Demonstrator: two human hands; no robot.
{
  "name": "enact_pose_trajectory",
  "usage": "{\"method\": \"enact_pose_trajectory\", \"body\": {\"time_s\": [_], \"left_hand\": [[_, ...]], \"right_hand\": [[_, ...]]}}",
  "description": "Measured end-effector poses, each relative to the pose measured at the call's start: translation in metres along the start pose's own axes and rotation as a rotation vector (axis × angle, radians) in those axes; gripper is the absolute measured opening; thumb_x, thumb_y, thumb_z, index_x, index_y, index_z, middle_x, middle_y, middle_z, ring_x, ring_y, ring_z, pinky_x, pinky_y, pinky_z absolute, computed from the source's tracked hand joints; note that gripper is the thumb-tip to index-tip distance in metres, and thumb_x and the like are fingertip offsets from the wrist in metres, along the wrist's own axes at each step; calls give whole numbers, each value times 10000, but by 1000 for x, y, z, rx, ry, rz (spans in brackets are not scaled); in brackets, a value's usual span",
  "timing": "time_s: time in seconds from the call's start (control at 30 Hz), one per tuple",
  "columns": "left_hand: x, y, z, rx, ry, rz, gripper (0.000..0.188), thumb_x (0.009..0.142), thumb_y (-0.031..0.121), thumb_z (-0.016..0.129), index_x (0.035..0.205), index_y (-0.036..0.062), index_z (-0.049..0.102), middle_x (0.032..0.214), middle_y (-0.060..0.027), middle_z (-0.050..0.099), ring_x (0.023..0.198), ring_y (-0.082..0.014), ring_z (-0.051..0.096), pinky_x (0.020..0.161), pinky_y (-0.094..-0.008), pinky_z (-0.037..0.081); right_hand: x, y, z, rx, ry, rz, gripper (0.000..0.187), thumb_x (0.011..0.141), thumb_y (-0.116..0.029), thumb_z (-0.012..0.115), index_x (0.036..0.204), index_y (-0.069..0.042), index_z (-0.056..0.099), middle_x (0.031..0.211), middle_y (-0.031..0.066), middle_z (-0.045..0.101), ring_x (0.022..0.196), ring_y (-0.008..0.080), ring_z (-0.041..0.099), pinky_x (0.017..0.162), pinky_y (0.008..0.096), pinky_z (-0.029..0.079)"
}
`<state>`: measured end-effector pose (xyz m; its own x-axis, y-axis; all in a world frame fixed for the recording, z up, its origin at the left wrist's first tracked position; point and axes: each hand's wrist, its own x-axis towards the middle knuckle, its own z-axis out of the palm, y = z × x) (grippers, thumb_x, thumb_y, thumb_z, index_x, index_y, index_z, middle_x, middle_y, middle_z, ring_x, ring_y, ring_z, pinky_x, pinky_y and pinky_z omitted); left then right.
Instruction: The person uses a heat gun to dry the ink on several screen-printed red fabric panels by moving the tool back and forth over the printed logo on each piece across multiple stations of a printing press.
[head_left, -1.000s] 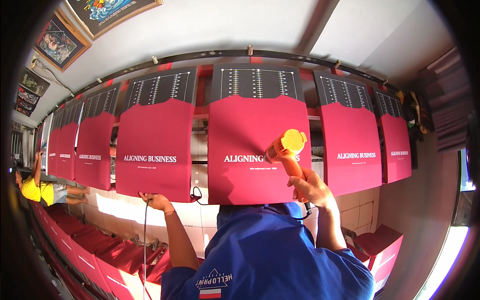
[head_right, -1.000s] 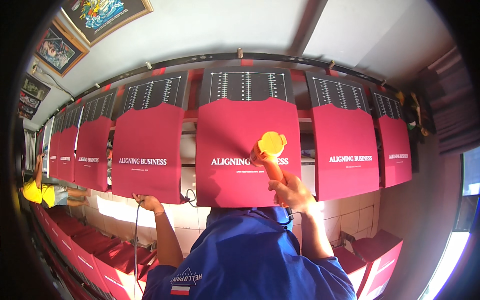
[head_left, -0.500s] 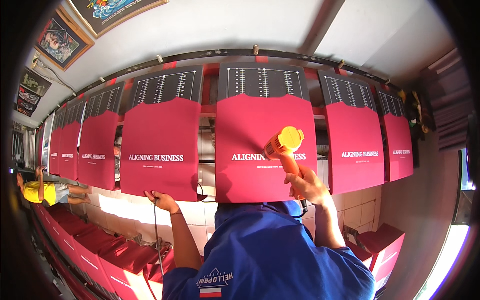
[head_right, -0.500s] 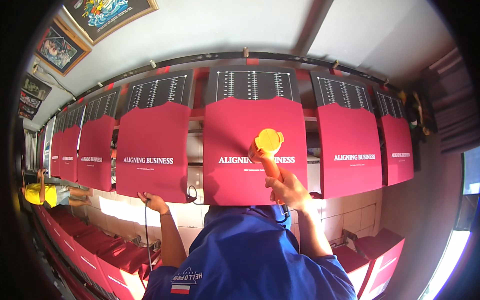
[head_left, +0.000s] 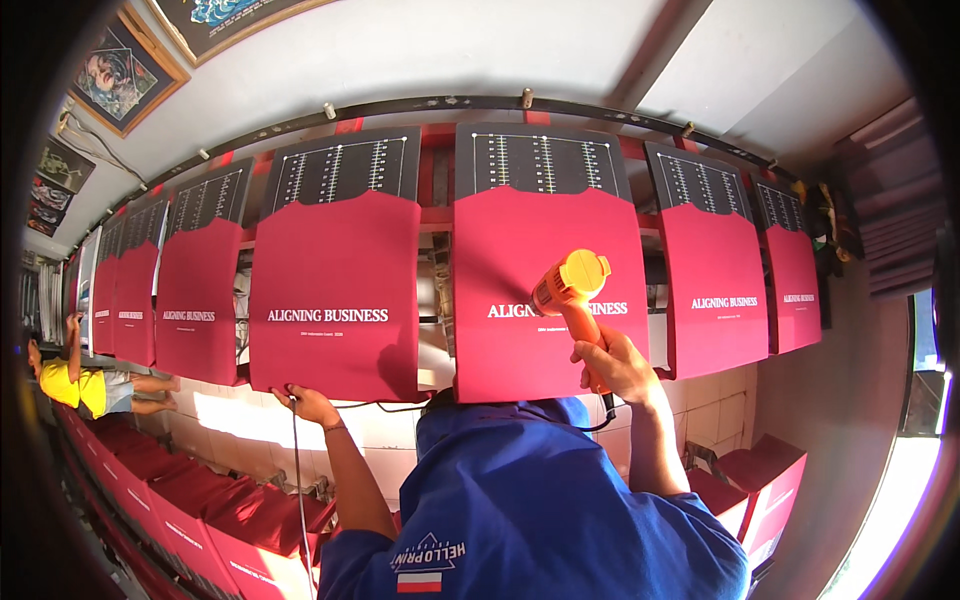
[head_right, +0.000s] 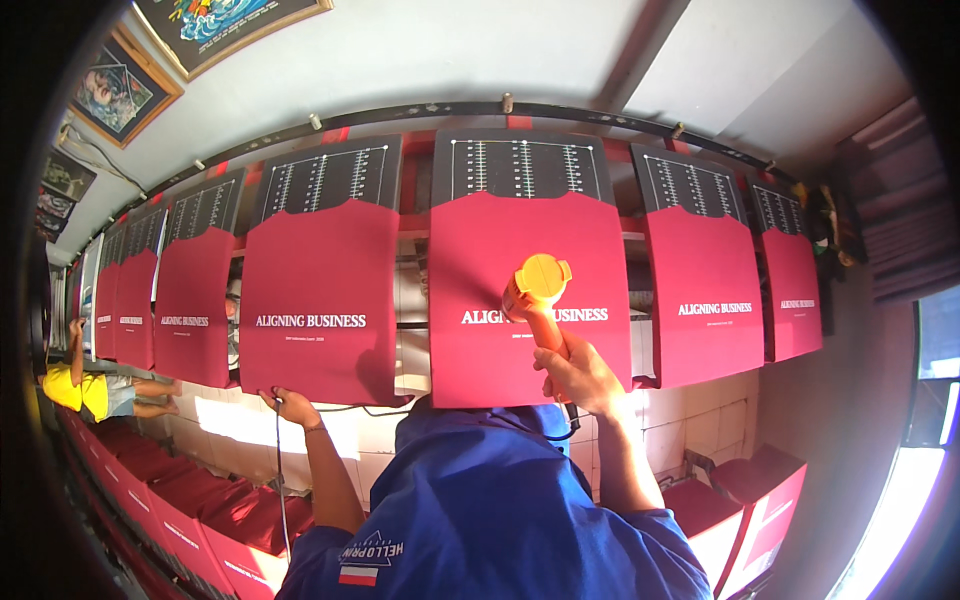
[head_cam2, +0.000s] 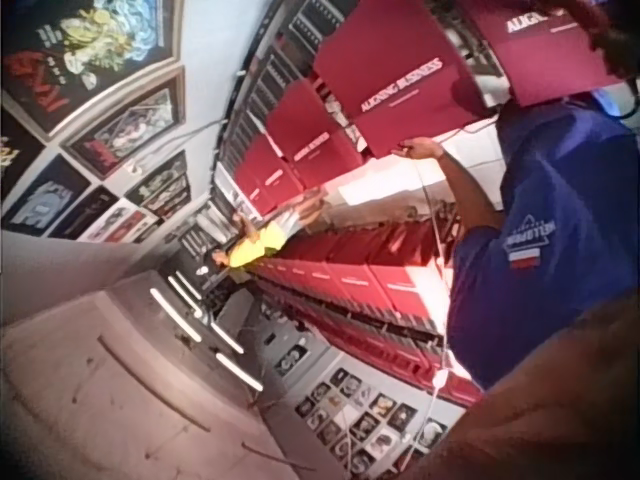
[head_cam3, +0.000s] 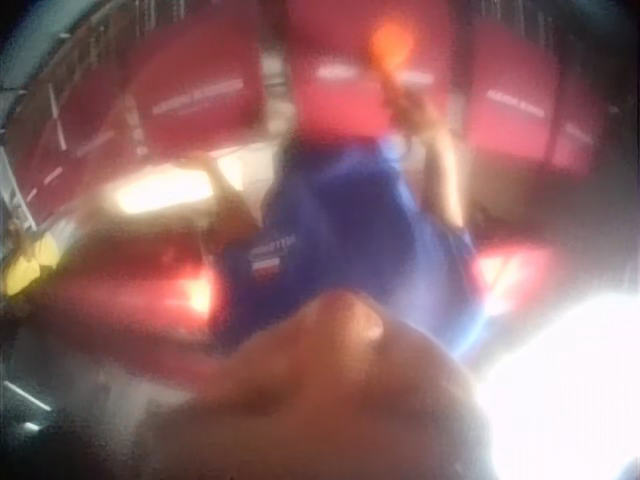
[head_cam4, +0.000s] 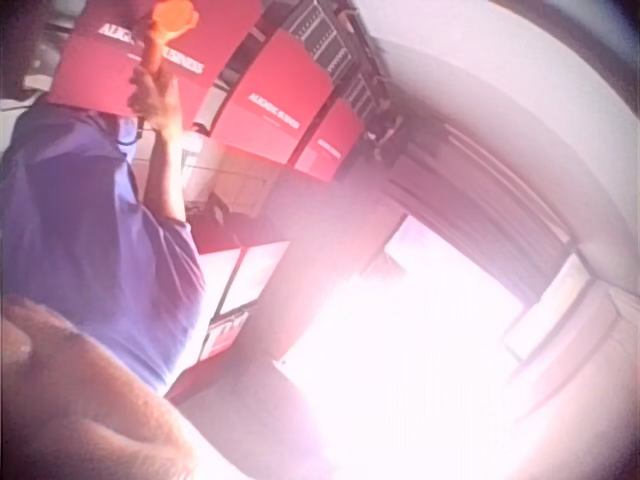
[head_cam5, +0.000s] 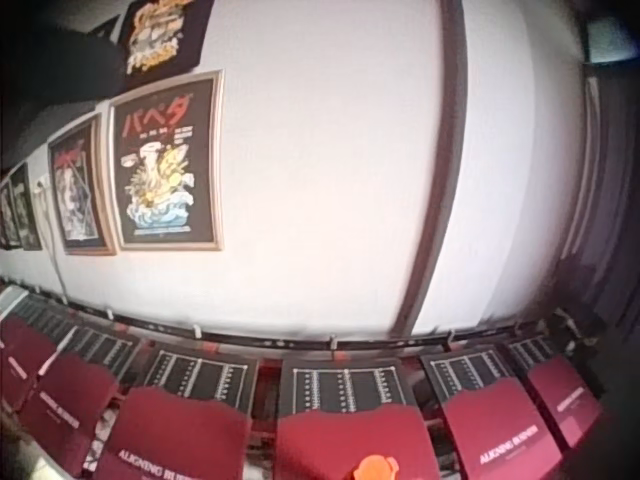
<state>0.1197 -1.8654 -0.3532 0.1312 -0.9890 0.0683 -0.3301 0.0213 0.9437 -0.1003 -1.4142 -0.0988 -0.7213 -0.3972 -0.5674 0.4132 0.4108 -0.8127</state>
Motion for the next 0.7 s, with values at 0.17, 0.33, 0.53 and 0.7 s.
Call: {"method": "enact_pose_trajectory", "body": {"time_s": [0.17,0.33,0.53,0.7], "left_hand": [[11,-4,9,-96,72,4,526,1032,248,451,1494,16,357,1388,-268,526,1122,-365,622,943,-418,508],[13,-4,10,3,56,-3,515,1032,231,474,1474,0,350,1381,-277,512,1128,-364,608,953,-417,510],[12,-6,13,-150,72,-14,488,1012,191,507,1454,19,394,1402,-250,498,1132,-338,600,936,-416,514],[15,-7,12,-115,67,-11,478,1013,184,504,1449,21,395,1389,-249,503,1096,-334,609,917,-412,522]], "right_hand": [[6,5,12,-6,-15,14,296,983,-286,587,1047,3,590,776,43,621,595,102,612,510,247,489],[4,1,23,-6,11,56,287,980,-270,583,1053,8,595,815,57,638,599,109,619,507,252,489],[4,-7,40,-57,21,43,293,986,-289,580,1021,1,594,693,54,615,557,102,597,494,244,466],[5,-13,51,-63,45,34,288,986,-297,570,1014,-12,596,697,34,610,591,97,614,520,229,480]]}}
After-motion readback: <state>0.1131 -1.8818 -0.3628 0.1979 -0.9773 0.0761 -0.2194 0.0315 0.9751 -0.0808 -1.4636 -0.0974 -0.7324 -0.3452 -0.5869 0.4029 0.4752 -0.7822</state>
